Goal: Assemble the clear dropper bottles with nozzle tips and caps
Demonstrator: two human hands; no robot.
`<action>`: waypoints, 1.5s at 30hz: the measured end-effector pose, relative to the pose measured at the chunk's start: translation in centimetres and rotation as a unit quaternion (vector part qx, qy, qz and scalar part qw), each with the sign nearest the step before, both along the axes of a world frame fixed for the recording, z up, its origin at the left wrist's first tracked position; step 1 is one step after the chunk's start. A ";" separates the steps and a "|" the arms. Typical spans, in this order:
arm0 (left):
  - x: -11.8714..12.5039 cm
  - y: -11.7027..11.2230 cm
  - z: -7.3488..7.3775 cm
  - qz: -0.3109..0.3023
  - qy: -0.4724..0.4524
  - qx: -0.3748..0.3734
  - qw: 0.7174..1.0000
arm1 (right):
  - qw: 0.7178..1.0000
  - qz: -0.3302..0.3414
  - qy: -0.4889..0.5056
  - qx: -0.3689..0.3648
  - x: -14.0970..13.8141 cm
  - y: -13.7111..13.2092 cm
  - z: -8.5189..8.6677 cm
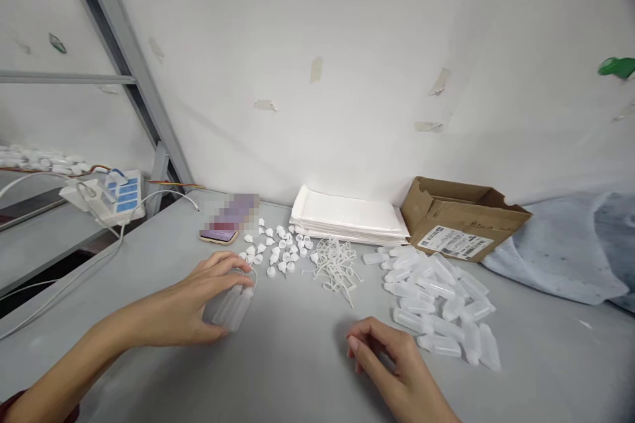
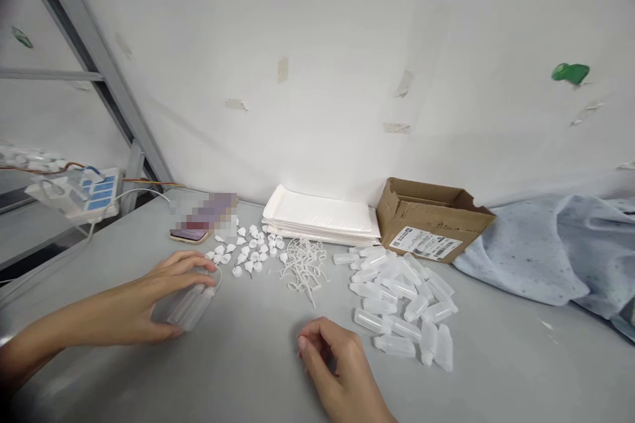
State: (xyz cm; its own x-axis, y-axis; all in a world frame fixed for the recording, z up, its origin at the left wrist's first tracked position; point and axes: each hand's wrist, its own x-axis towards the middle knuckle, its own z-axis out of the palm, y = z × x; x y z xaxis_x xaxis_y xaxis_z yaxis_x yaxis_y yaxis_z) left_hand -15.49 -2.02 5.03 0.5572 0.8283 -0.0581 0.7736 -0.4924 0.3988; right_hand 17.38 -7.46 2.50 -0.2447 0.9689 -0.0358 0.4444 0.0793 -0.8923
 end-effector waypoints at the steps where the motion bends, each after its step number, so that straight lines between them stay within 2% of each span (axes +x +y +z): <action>1: 0.0 0.0 0.0 0.009 0.003 -0.018 1.000 | 1.000 0.001 -0.003 0.002 0.0 0.0 0.0; 7: -0.3 -0.2 0.1 0.031 0.000 -0.048 0.998 | 1.000 0.003 -0.011 0.010 0.1 0.1 0.0; 12: 0.7 -0.6 1.4 0.034 -0.021 -0.028 0.999 | 1.000 -0.014 -0.012 0.014 0.6 0.4 0.3; 15: 3.3 -0.2 2.0 0.019 -0.064 0.015 0.998 | 0.999 -0.022 -0.024 0.031 1.2 0.8 1.0; 18: 7.2 0.3 1.9 -0.008 -0.099 0.043 0.994 | 0.997 -0.040 -0.032 0.057 2.3 1.4 1.8; 22: 12.2 0.7 0.3 -0.036 -0.056 0.083 0.994 | 0.990 -0.069 -0.053 0.107 4.3 2.3 2.2; 26: 14.7 1.0 -2.0 -0.012 0.019 0.146 0.989 | 0.981 -0.069 -0.122 0.136 6.4 3.0 1.9; 29: 15.2 1.2 -3.2 0.010 0.011 0.154 0.988 | 0.971 -0.055 -0.168 0.158 7.3 3.2 1.8; 33: 15.0 1.0 -3.7 0.029 -0.027 0.147 0.988 | 0.960 -0.037 -0.236 0.144 7.7 3.3 2.1; 36: 14.6 0.5 -3.7 0.052 -0.125 0.148 0.980 | 0.950 -0.025 -0.289 0.118 7.6 3.0 2.5; 39: 14.2 0.0 -3.3 0.044 -0.215 0.176 0.960 | 0.936 -0.003 -0.340 0.095 7.2 2.5 3.0; 42: 14.0 -0.3 -2.8 0.017 -0.253 0.224 0.941 | 0.922 0.017 -0.380 0.073 6.4 2.3 3.1; 45: 14.0 -0.6 -2.4 0.000 -0.262 0.261 0.929 | 0.910 0.031 -0.403 0.090 5.8 2.3 2.8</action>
State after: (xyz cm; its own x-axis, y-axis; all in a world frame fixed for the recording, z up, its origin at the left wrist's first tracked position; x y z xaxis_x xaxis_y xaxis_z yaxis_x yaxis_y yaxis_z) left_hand -1.49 -2.58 2.63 0.3949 0.6679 0.6308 0.5406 -0.7241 0.4283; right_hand 23.21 -5.14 5.29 -0.2625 0.9624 -0.0702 0.9391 0.2380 -0.2477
